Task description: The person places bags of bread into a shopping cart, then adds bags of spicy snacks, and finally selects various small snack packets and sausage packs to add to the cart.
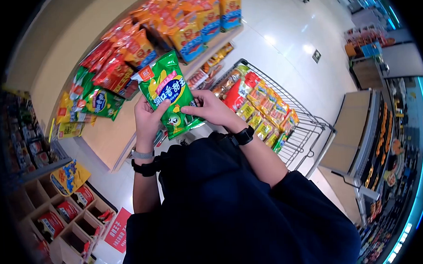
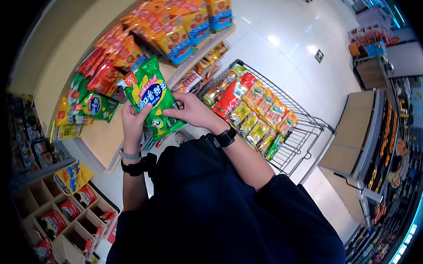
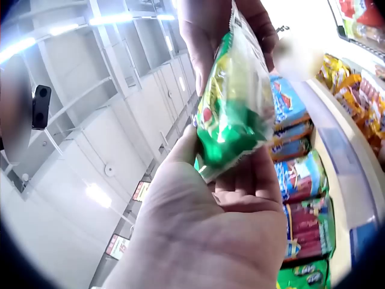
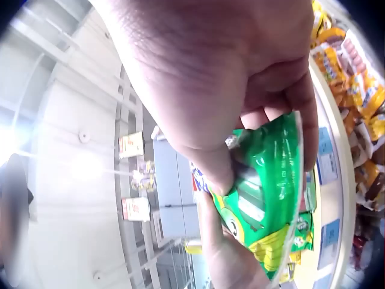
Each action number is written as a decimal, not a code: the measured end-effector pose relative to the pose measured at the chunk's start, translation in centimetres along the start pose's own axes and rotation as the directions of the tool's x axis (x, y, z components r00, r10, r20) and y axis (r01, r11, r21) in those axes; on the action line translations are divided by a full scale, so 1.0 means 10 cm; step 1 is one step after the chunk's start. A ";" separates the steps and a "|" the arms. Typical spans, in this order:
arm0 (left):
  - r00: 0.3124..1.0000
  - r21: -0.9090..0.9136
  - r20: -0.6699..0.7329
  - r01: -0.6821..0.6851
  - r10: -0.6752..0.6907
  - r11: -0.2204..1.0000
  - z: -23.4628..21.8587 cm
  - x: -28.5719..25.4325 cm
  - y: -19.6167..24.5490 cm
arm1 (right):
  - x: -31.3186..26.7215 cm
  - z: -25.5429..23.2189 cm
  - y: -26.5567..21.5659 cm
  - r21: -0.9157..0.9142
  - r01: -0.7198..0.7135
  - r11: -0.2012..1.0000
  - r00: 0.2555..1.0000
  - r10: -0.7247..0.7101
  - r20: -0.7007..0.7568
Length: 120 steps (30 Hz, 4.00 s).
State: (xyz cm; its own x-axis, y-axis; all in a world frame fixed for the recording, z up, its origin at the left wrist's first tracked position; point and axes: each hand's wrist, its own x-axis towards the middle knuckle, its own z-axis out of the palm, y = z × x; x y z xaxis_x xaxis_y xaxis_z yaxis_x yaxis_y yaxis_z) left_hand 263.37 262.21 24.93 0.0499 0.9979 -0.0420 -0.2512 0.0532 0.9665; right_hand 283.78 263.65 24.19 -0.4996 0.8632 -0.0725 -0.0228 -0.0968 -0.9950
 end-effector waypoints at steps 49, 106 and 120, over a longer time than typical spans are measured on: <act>0.879 0.302 -0.440 -0.048 0.184 0.952 -1.02 -0.08 0.07 | -0.89 -1.65 1.87 -0.384 -0.562 0.732 0.816 0.414 -0.404; 0.927 0.192 -0.222 0.345 -0.302 0.919 0.65 0.02 -0.64 | -2.11 -2.97 2.22 0.358 -0.627 0.692 0.445 0.695 -0.565; 0.922 0.382 -0.264 0.370 -0.284 0.847 0.71 -0.34 -0.66 | -2.28 -2.59 3.25 0.150 -0.731 0.665 0.289 0.502 -0.815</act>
State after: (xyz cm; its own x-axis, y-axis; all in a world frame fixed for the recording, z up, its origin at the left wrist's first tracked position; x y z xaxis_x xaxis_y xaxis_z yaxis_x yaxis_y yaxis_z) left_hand 271.75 258.15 20.50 -0.1375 0.9146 -0.3802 0.1750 0.4002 0.8995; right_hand 316.87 253.64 -8.22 0.5497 0.6051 -0.5759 0.2205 -0.7701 -0.5987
